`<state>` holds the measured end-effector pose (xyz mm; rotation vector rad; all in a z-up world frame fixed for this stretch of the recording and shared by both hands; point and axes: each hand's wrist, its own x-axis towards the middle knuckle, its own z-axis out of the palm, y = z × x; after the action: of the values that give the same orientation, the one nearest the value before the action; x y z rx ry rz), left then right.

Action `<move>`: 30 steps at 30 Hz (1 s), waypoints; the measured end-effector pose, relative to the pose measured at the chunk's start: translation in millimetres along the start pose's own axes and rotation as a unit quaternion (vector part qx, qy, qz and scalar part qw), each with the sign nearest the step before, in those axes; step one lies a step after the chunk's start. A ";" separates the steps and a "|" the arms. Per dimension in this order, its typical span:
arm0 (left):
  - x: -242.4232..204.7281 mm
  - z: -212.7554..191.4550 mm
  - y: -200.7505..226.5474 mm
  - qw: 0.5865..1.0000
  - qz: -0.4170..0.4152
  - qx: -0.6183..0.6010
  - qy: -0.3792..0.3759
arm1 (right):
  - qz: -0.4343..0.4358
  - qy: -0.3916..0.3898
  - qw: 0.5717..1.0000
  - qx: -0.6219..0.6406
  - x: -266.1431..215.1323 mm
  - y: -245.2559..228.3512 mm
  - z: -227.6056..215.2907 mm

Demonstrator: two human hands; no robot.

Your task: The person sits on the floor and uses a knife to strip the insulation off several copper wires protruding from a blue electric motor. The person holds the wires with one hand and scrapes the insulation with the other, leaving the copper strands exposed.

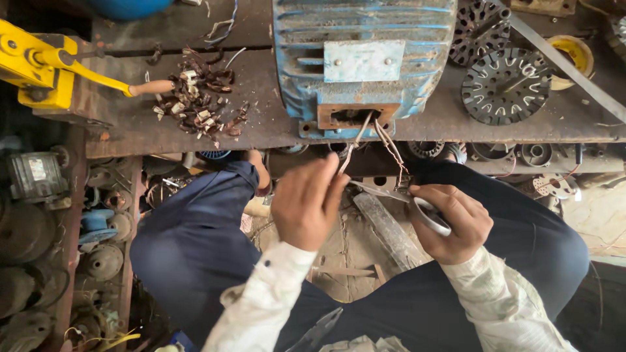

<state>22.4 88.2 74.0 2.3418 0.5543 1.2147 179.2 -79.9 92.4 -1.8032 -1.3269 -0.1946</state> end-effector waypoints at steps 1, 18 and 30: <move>8.3 -3.5 -3.8 0.999 -0.017 -0.023 -0.020 | 0.003 -0.004 1.000 -0.002 0.6 -0.4 -0.4; 4.4 10.9 -14.8 0.836 -0.349 -0.413 -0.086 | 0.033 -0.001 0.999 -0.023 0.1 0.2 0.8; 31.1 0.0 -22.9 0.962 0.196 0.189 0.004 | 0.056 -0.002 0.998 -0.027 -3.5 1.2 9.8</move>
<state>35.7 123.6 81.8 2.8736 0.3577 1.3871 175.3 -75.4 83.7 -1.9185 -1.2290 -0.1664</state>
